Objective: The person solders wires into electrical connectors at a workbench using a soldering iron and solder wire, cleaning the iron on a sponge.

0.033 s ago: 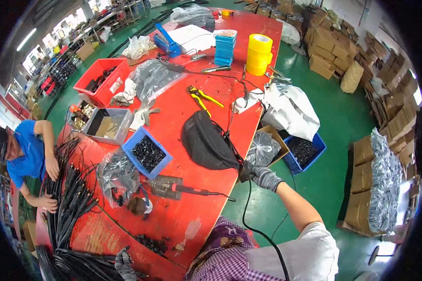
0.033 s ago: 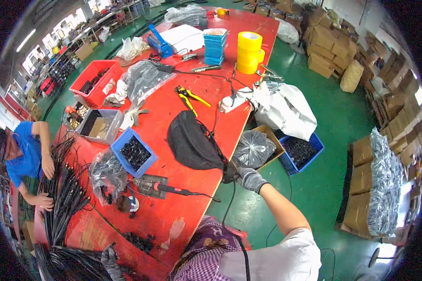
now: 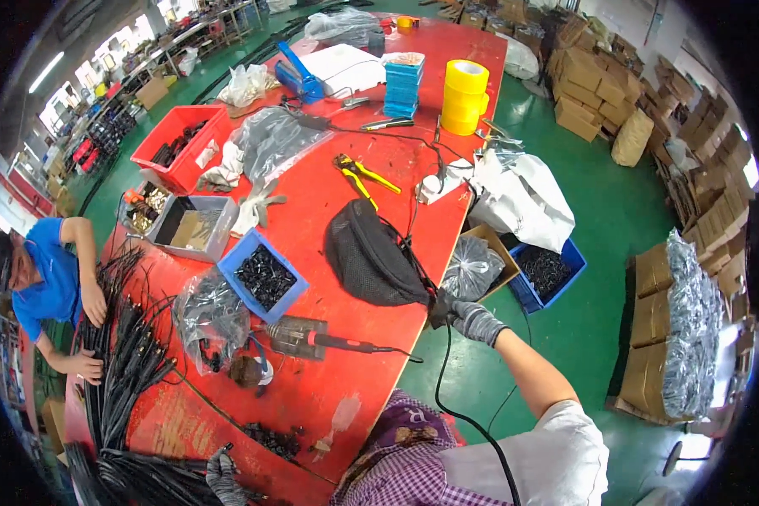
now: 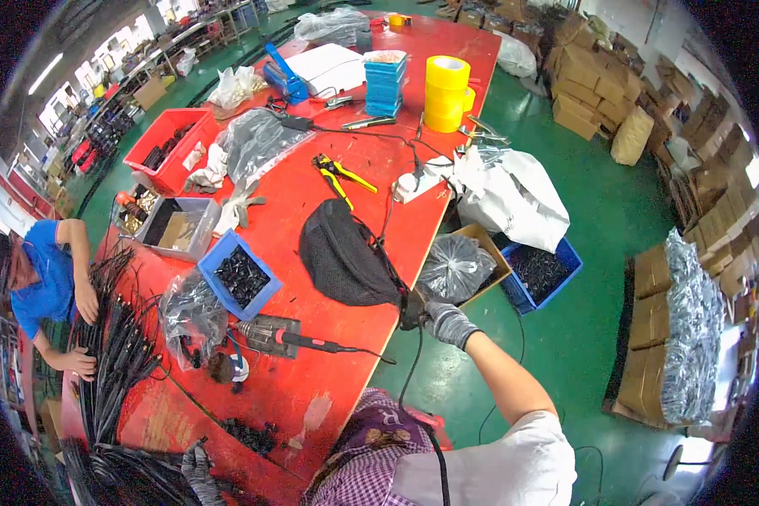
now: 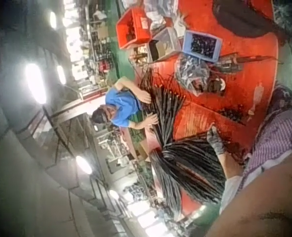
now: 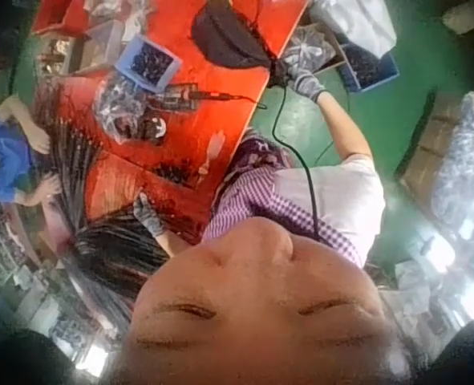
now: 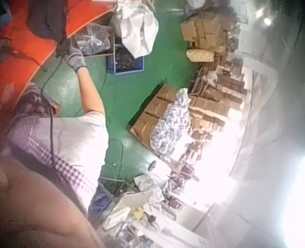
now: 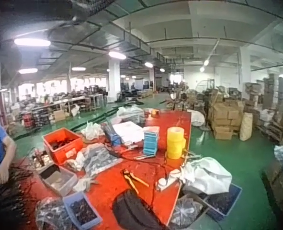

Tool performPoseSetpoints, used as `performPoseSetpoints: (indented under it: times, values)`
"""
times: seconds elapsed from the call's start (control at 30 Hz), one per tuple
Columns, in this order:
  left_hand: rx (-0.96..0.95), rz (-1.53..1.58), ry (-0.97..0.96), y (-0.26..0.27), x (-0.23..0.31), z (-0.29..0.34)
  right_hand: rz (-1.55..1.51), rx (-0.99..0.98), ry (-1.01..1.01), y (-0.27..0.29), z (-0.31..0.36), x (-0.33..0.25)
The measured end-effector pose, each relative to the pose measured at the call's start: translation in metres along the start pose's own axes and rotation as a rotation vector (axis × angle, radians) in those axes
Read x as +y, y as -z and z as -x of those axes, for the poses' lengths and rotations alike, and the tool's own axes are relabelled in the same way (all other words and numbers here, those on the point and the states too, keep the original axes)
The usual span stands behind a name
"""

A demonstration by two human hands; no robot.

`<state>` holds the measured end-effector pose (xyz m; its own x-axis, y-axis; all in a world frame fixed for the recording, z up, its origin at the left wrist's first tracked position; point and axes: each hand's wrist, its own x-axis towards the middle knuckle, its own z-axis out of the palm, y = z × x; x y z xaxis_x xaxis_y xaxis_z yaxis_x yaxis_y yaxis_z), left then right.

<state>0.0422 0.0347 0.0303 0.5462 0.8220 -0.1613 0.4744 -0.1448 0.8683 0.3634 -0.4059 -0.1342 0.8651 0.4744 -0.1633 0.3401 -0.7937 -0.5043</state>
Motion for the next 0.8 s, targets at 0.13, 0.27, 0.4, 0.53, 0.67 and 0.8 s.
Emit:
performPoseSetpoints:
  times: [0.13,0.27,0.4,0.53,0.67,0.8]
  values:
    - [0.055,-0.153,-0.074,0.002,-0.012,-0.004,-0.113,-0.036,-0.055,-0.017,-0.008,-0.002]
    - [-0.046,0.058,0.097,-0.005,-0.013,-0.008,-0.513,-0.002,-0.191,-0.091,-0.020,0.088]
    - [-0.041,0.077,0.028,0.023,-0.063,-0.027,-0.222,-0.003,-0.087,-0.020,-0.017,-0.009]
    - [-0.075,-0.023,-0.072,0.003,-0.053,-0.027,-0.248,0.172,-0.071,-0.044,-0.003,0.044]
    - [-0.019,0.108,-0.034,0.014,-0.068,-0.026,-0.422,0.065,-0.136,-0.056,-0.007,0.042]
    - [-0.012,0.093,0.016,0.004,-0.047,-0.019,-0.829,-0.050,-0.324,-0.077,-0.003,0.060]
